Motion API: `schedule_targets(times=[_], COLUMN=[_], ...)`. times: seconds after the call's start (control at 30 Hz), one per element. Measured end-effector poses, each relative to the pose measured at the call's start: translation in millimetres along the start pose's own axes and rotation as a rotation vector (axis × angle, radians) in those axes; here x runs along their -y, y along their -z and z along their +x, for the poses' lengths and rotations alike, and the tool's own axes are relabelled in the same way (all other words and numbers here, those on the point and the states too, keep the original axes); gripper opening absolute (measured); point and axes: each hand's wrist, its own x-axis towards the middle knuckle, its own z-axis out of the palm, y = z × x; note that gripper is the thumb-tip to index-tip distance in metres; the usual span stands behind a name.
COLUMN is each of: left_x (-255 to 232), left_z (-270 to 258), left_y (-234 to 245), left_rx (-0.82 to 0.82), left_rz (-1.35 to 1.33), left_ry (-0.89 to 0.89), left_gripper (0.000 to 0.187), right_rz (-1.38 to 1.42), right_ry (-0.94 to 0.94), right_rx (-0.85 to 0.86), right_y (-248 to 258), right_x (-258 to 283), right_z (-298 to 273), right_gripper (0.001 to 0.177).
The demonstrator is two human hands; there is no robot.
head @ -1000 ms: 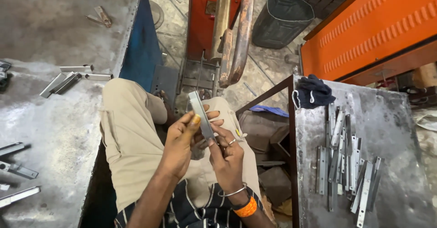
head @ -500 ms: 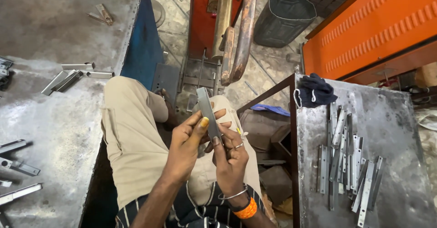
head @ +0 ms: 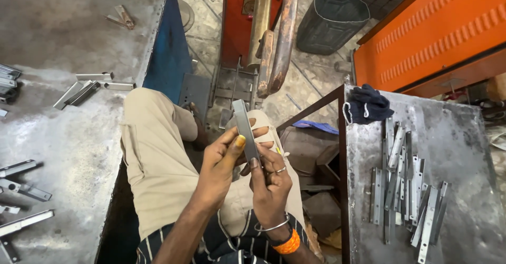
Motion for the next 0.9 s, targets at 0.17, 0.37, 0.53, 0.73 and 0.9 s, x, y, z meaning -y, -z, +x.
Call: schedule_targets(times=[0.17,0.37,0.53,0.73,0.9], left_x=[0,3,6,4,5], left_z=[-1,-3,-3,-3,-2], left_y=[-4,-4,-2,-3,-5], left_rx=[0.0,0.01,0.019,0.029,-0.01], left_rz=[0.015,0.027,0.041,0.064,0.095], left_ry=[-0.033,-0.045,-0.059,-0.07,-0.095], left_gripper=[0.054,0.054,0.054,0.053,0.053], right_rz=[0.007,-0.001,-0.002,0.004,0.03], right_ry=[0.018,0.027,0.031,0.052,-0.034], right_rx=[-0.02,-0.053,-0.05,-0.021,-0.028], right_y=[1,1,4,5,2], right_x=[-5,-5,-8,-8,5], right_z=[-1,0,-2,-3,-2], right_gripper=[0.029,0.028,0.028,0.029,0.033])
